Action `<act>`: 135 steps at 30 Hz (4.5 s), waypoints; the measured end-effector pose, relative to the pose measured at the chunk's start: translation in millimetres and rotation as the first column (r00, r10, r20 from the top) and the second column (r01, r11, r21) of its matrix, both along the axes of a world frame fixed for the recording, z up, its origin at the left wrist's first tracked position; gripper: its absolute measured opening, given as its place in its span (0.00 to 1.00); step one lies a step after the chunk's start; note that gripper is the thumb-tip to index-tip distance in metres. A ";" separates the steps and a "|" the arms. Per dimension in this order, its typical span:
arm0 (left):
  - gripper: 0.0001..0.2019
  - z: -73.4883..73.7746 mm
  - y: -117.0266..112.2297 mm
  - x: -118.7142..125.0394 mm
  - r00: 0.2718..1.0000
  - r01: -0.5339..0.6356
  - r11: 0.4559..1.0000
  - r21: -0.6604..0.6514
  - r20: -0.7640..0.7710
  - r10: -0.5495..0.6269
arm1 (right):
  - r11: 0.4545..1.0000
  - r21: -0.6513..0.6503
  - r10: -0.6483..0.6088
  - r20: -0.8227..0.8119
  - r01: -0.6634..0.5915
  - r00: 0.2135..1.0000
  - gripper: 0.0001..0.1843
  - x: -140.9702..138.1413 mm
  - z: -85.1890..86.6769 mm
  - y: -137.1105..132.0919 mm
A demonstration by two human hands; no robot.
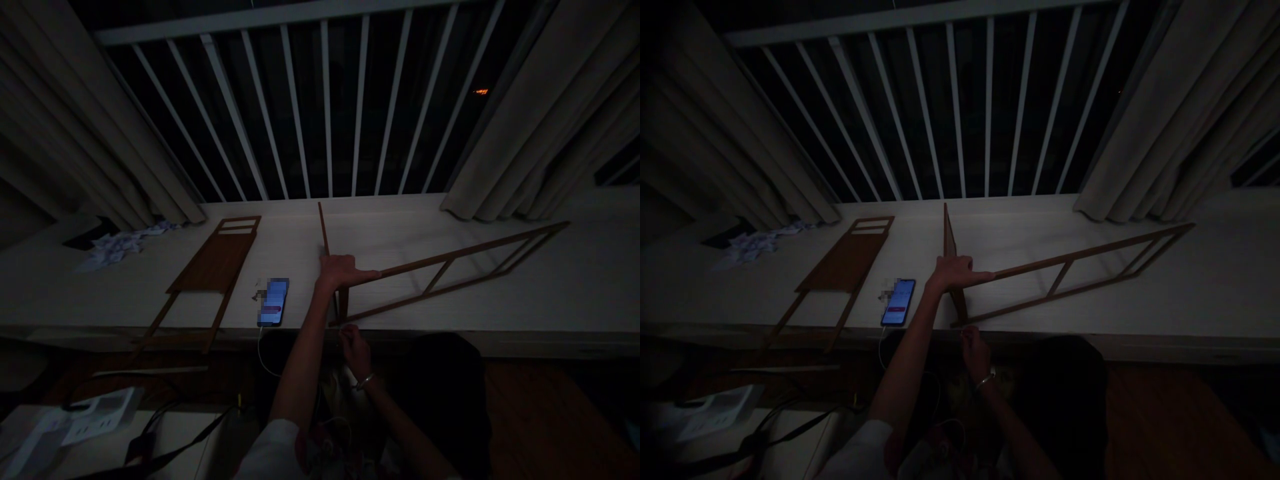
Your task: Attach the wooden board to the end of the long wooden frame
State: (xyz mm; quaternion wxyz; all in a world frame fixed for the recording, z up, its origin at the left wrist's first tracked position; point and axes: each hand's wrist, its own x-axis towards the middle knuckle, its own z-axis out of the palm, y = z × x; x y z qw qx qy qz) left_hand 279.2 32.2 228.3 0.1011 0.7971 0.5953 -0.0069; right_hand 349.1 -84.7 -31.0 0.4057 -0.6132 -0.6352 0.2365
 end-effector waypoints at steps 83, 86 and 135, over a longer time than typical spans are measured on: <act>0.35 1.8 -2.5 0.6 1.000 -0.003 1.000 0.012 0.017 0.003 | 0.977 0.109 0.135 0.366 -0.186 0.921 0.09 27.2 29.9 19.0; 0.35 1.3 -2.1 0.8 1.000 -0.001 1.000 0.010 0.007 0.001 | 0.978 0.105 0.132 0.352 -0.180 0.927 0.08 27.0 27.5 19.1; 0.35 -2.3 -0.3 -0.8 1.000 0.004 1.000 0.012 0.007 -0.004 | 0.910 0.153 0.270 0.487 -0.386 0.831 0.23 23.6 33.2 13.2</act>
